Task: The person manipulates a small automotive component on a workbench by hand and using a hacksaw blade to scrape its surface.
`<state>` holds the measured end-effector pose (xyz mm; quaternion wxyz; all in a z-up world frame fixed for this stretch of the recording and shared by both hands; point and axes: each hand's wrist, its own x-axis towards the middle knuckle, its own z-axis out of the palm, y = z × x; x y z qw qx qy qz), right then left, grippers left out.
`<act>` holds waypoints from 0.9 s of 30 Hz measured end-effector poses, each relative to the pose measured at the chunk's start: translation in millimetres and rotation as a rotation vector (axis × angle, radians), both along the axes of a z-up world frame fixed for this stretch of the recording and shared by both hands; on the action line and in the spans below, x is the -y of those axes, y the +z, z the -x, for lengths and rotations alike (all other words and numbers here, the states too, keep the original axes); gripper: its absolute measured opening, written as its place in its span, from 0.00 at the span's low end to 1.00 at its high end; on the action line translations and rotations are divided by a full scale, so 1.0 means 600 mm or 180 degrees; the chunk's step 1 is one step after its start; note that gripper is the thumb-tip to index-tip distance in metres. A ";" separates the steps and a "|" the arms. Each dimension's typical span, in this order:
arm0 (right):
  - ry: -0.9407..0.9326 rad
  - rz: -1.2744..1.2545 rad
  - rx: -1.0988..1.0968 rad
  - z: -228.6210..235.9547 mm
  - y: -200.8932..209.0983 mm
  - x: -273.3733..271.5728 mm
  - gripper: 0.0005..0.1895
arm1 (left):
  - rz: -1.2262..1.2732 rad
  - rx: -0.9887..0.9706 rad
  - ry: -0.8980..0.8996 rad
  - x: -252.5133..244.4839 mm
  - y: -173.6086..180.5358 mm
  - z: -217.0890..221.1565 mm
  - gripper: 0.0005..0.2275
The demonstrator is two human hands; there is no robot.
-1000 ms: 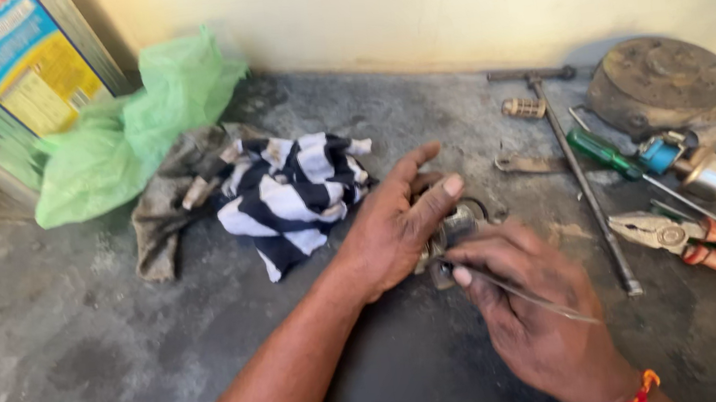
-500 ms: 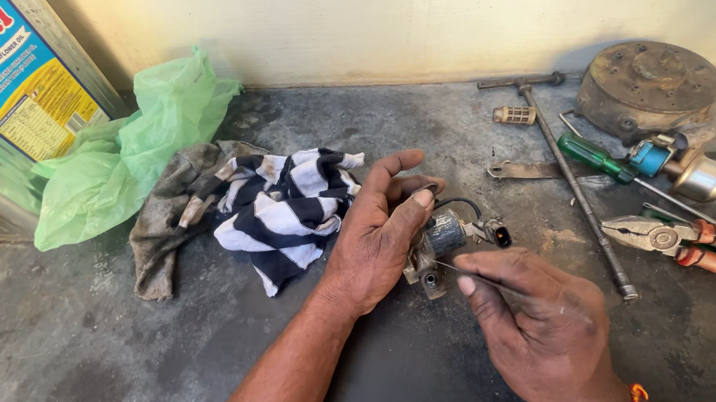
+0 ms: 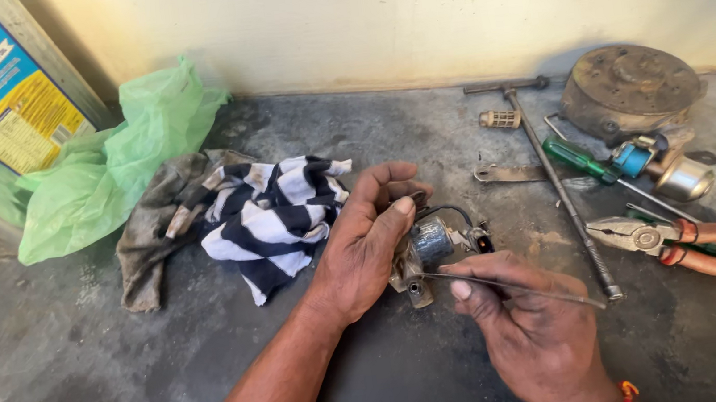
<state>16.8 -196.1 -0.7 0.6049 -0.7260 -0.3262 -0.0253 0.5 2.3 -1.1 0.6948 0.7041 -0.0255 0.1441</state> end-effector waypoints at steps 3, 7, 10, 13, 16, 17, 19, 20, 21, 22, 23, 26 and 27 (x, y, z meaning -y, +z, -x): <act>0.0063 -0.0078 0.0405 0.007 -0.008 0.000 0.11 | 0.0208 0.0221 -0.0169 0.002 -0.007 0.002 0.19; 0.0204 -0.0194 -0.0015 0.004 -0.009 -0.003 0.11 | 0.0278 0.0123 -0.0125 0.002 -0.007 0.002 0.18; 0.0188 -0.0081 0.0098 0.000 -0.002 0.000 0.10 | 0.0144 -0.0012 -0.0034 0.003 0.000 -0.004 0.19; 0.0227 -0.0160 0.0316 0.003 -0.003 -0.001 0.10 | 0.0141 -0.0137 0.0004 0.004 -0.003 -0.003 0.19; 0.0194 0.0034 0.0240 0.007 -0.004 -0.004 0.10 | 0.0219 -0.0006 -0.0052 0.002 -0.003 0.003 0.19; 0.0251 -0.0052 0.0143 0.006 -0.002 -0.004 0.10 | 0.0275 0.0048 -0.0085 0.002 -0.001 0.003 0.19; 0.0254 -0.0087 0.0046 0.002 0.001 -0.001 0.10 | 0.0309 0.0023 -0.0077 0.003 0.003 0.000 0.19; 0.0201 -0.0036 0.0045 0.000 0.003 0.003 0.10 | 0.0288 -0.0055 -0.0035 0.005 0.005 -0.003 0.19; 0.0161 0.0015 0.0035 -0.002 0.004 0.004 0.10 | 0.0268 -0.0141 0.0021 0.005 0.006 -0.004 0.19; 0.0166 -0.0028 0.0478 -0.003 0.004 0.004 0.10 | 0.0234 -0.0132 0.0025 0.004 0.006 -0.006 0.19; 0.0183 -0.0049 0.0883 0.002 0.003 0.007 0.09 | 0.0223 -0.0161 0.0040 0.006 0.002 -0.001 0.19; 0.0306 -0.0001 0.1349 0.005 0.009 0.001 0.12 | 0.0127 -0.0284 0.0069 0.004 -0.001 -0.001 0.20; 0.0345 0.0042 0.1382 0.004 0.014 0.000 0.13 | 0.0090 -0.0328 0.0064 0.005 0.000 -0.006 0.21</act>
